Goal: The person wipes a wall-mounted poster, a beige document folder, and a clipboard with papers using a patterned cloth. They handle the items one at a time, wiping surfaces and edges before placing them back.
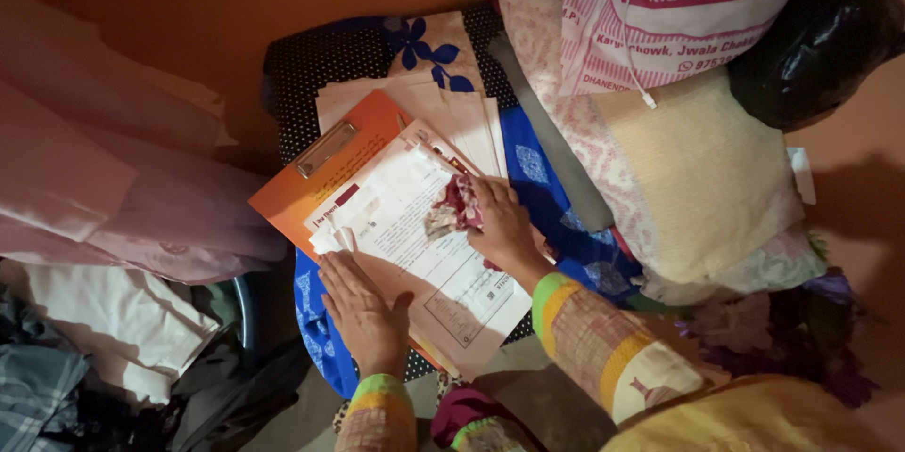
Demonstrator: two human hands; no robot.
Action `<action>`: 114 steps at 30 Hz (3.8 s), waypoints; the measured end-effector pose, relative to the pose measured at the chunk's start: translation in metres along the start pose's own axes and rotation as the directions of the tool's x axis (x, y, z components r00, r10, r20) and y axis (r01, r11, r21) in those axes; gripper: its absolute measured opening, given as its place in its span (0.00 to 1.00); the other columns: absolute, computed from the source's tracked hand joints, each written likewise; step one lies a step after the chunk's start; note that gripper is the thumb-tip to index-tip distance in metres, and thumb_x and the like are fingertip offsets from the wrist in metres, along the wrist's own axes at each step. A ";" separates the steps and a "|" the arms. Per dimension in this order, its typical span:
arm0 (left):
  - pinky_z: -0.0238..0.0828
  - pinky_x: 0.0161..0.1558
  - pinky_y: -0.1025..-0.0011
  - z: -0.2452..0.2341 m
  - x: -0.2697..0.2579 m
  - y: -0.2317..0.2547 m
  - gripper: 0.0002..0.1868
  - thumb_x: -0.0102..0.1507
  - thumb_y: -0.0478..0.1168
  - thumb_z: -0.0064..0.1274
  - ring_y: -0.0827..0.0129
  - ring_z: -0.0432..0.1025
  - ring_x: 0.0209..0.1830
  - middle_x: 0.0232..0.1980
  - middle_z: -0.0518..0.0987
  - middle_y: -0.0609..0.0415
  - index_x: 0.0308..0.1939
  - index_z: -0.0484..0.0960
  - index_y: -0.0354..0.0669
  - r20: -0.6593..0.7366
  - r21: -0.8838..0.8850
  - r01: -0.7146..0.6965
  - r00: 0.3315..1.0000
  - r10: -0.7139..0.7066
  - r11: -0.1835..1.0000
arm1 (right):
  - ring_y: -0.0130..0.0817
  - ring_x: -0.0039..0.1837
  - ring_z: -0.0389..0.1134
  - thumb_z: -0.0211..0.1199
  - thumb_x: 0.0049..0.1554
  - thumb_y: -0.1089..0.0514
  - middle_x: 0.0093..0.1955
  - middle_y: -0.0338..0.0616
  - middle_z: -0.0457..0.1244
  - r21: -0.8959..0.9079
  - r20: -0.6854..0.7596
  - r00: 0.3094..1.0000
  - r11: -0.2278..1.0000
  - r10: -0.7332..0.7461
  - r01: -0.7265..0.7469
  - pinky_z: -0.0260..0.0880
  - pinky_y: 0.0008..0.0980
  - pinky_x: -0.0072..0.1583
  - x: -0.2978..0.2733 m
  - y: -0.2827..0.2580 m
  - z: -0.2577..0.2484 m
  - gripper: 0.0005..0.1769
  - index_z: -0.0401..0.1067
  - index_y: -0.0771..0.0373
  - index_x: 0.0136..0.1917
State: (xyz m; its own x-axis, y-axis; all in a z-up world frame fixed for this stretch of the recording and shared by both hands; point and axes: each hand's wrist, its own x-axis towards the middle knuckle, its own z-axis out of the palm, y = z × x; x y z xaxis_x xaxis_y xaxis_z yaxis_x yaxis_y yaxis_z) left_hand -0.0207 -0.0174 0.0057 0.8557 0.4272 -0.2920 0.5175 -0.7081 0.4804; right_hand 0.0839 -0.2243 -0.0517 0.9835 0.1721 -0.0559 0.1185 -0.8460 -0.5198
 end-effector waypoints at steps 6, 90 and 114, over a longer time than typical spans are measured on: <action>0.39 0.77 0.56 0.005 0.002 -0.005 0.71 0.44 0.44 0.76 0.48 0.40 0.83 0.82 0.44 0.37 0.78 0.39 0.34 -0.037 -0.019 -0.064 0.997 0.063 0.998 | 0.54 0.71 0.60 0.76 0.39 0.59 0.68 0.52 0.60 0.127 -0.089 0.992 0.987 -0.090 0.101 0.60 0.47 0.70 0.011 0.020 0.026 0.50 0.60 0.58 0.73; 0.74 0.42 0.70 0.094 0.007 0.059 0.24 0.59 0.43 0.65 0.69 0.77 0.40 0.48 0.84 0.50 0.54 0.81 0.32 0.298 -0.633 0.446 0.895 -0.333 0.633 | 0.38 0.55 0.73 0.67 0.44 0.75 0.56 0.47 0.71 0.819 0.263 0.843 0.354 0.469 -0.452 0.74 0.35 0.56 0.015 0.164 -0.160 0.31 0.72 0.69 0.63; 0.70 0.35 0.75 -0.042 0.034 0.141 0.06 0.58 0.32 0.62 0.76 0.72 0.31 0.32 0.80 0.57 0.33 0.79 0.36 -0.154 -0.718 -0.245 0.969 0.195 0.651 | 0.39 0.52 0.72 0.67 0.40 0.72 0.52 0.45 0.71 0.860 0.283 0.851 0.275 0.442 -0.429 0.73 0.36 0.54 0.019 0.196 -0.144 0.31 0.74 0.67 0.60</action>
State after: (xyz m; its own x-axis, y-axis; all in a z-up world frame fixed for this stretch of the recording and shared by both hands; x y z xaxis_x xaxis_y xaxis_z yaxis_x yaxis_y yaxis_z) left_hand 0.0812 -0.0788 0.0986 0.9298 0.3628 -0.0618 0.1283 -0.1623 0.9784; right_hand 0.1457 -0.4595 -0.0321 0.8510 -0.0846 -0.5183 -0.5066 0.1275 -0.8527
